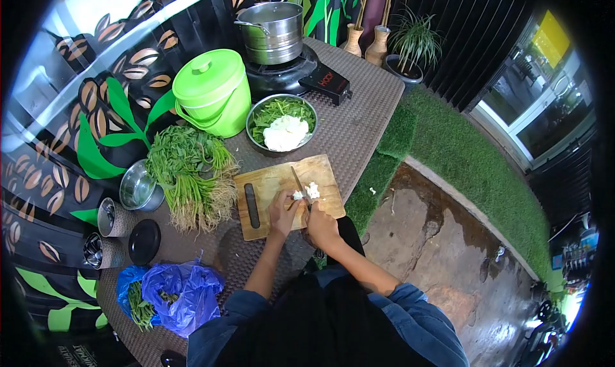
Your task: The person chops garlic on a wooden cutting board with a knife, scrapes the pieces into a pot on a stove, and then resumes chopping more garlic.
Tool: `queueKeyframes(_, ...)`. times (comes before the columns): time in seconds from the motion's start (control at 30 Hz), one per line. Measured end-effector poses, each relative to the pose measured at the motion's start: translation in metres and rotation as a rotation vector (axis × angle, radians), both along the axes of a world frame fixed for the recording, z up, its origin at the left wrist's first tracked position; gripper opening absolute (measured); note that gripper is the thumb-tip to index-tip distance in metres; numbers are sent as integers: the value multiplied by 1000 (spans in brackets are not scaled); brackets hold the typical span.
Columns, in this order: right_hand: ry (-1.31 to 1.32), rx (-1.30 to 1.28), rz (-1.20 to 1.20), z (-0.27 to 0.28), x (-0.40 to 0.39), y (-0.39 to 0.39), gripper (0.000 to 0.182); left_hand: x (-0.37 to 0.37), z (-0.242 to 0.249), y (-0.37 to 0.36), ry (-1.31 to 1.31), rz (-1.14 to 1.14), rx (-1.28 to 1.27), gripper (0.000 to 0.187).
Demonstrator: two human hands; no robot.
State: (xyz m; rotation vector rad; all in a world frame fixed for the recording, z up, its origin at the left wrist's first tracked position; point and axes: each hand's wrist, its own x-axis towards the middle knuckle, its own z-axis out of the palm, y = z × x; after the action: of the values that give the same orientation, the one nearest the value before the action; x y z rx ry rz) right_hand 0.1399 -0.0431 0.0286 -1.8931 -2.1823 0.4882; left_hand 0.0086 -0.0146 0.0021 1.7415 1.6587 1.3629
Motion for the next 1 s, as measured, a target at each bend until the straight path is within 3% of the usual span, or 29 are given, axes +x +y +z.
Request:
queueKeyframes(0.2, -46, -4, -11, -11, -2, 8, 27, 1, 3, -1, -100, -36, -5, 30)
queueKeyframes(0.27, -13, -45, -8, 3, 3, 16, 27, 2, 16, -4, 91, 50, -9, 29)
queueKeyframes(0.47, -16, -21, 5, 10, -7, 7, 28, -2, 10, -1, 8, 41, -48, 29)
queueKeyframes(0.53, -71, 110, -30, -9, -14, -1, 30, -4, 8, 1, -3, 29, -33, 29)
queueKeyframes(0.73, 87, 24, 43, 3, 7, 19, 29, 0, 10, 0, -3, 15, -25, 28)
queueKeyframes(0.87, 19, -23, -1, 1, -5, 8, 35, 2, 15, -1, 11, 39, -29, 28)
queueKeyframes(1.0, 10, 0, -19, 1, -8, 15, 26, 0, 10, -2, 21, 11, -12, 30)
